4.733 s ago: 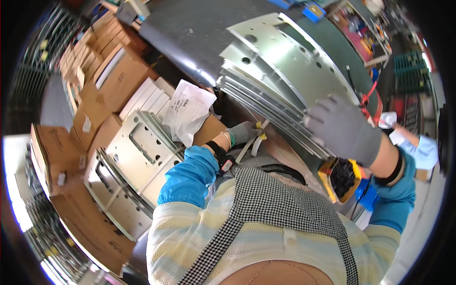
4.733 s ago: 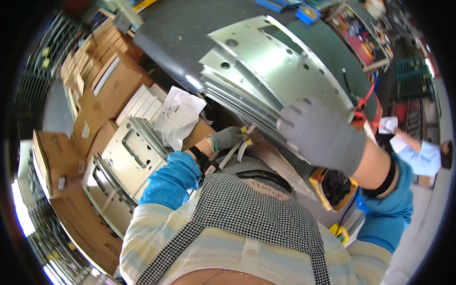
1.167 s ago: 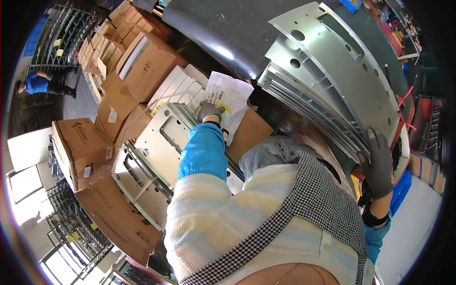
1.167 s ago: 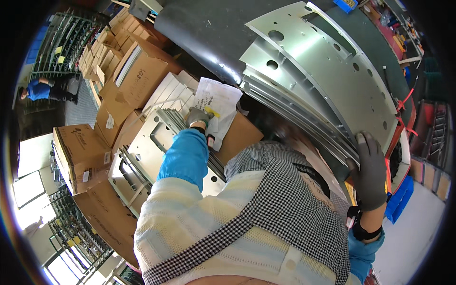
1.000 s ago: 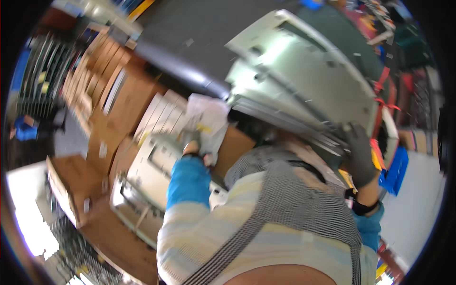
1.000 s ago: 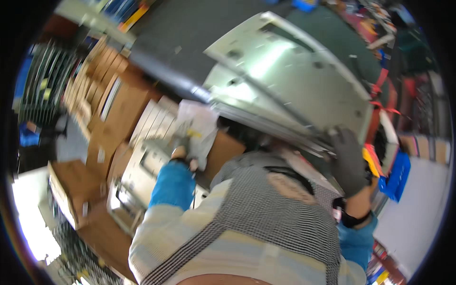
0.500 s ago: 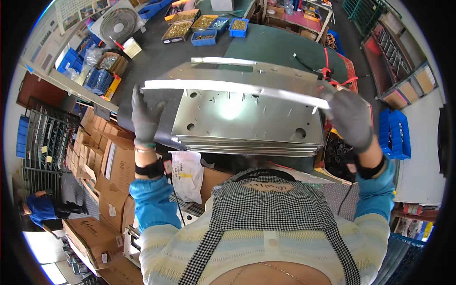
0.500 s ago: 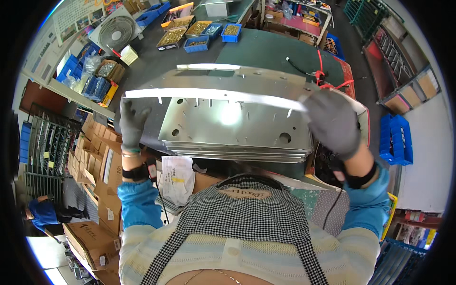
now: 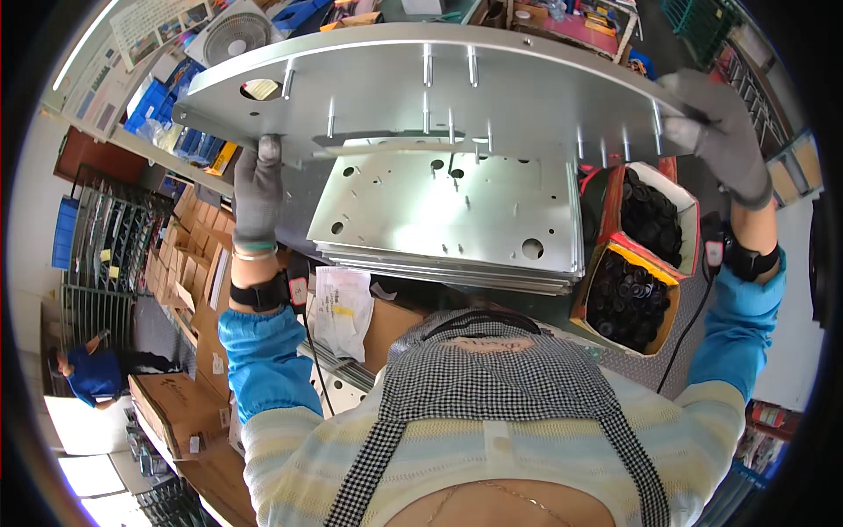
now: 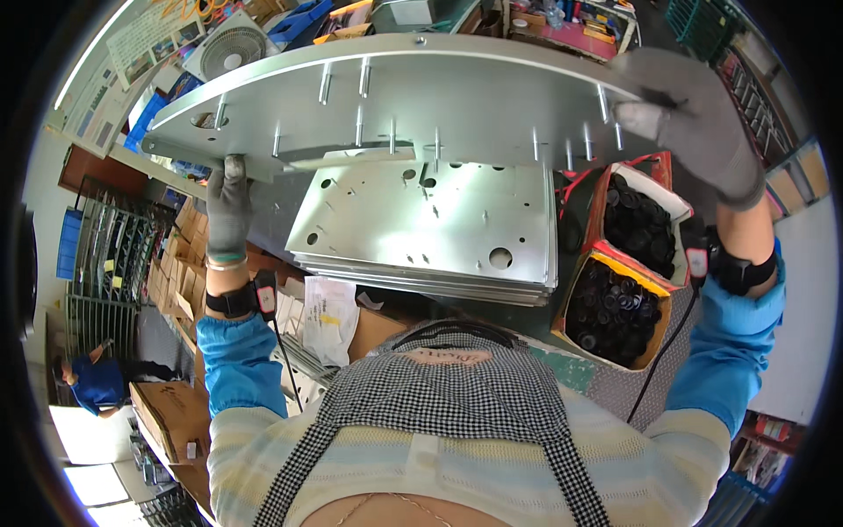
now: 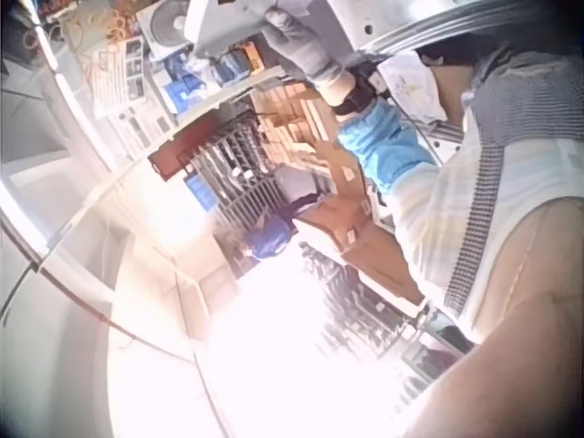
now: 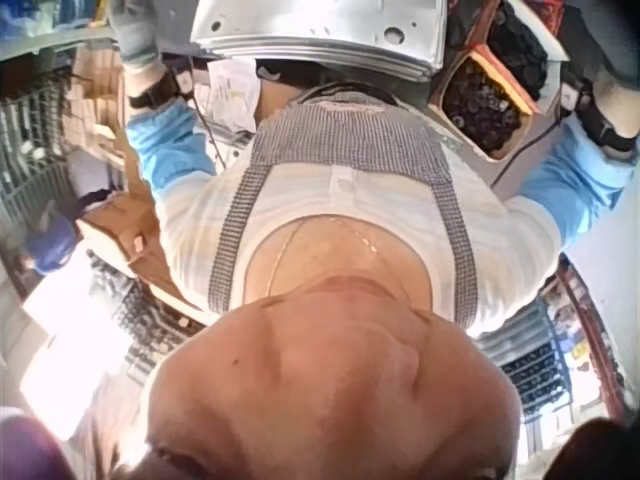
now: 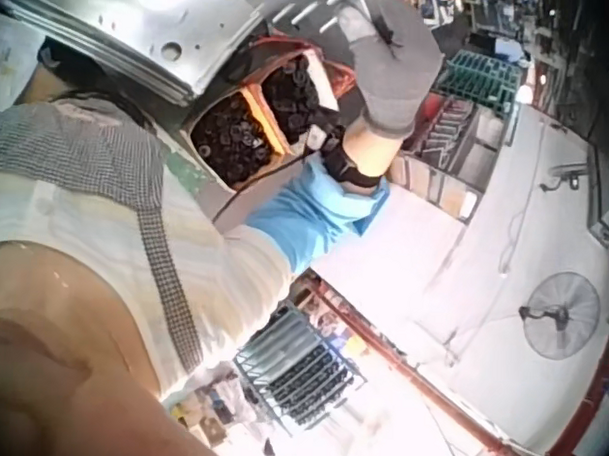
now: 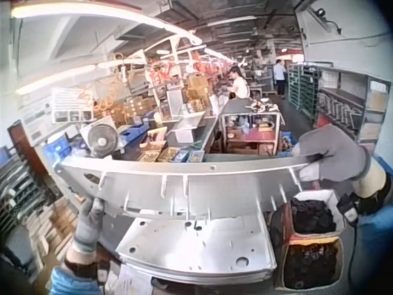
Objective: The recorder retrieves metal plates from a storage rack, moves them to a workstation, and begins attaching black grommets or seals to pre-drilled holes in the chassis.
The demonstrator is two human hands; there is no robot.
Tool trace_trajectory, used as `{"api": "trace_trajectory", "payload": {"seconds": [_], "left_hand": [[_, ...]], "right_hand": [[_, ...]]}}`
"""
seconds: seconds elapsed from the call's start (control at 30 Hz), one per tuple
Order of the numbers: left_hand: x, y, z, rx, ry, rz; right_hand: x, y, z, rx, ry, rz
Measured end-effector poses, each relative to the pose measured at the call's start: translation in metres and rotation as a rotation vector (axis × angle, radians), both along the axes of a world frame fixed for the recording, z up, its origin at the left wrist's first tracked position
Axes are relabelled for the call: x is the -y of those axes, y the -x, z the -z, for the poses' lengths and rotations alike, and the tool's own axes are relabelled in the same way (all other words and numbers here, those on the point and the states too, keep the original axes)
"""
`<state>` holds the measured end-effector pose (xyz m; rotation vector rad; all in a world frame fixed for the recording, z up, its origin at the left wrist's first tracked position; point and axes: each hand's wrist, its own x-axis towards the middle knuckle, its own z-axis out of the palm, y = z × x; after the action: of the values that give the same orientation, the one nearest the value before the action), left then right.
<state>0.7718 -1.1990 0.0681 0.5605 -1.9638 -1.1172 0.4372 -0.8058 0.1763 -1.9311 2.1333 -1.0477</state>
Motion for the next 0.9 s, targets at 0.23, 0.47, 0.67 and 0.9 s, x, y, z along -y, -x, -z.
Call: {"api": "trace_trajectory", "payload": {"seconds": [0.23,0.47,0.67,0.9], "left_hand": [[-0.028,-0.029,0.014,-0.133,-0.437,-0.095],[-0.034,-0.038,0.045,0.089,-0.689,-0.152],[-0.055,-0.097,0.067,-0.045,-0.728,-0.315],[-0.106,-0.217,0.093,-0.388,-0.670,-0.734]], "right_hand": [[0.087,0.026,0.008,-0.167,-0.170,-0.044],[0.147,0.054,0.080,-0.293,-0.215,-0.038],[0.115,0.050,0.112,-0.290,0.013,0.029],[0.019,0.145,0.182,0.102,-0.088,0.192]]}}
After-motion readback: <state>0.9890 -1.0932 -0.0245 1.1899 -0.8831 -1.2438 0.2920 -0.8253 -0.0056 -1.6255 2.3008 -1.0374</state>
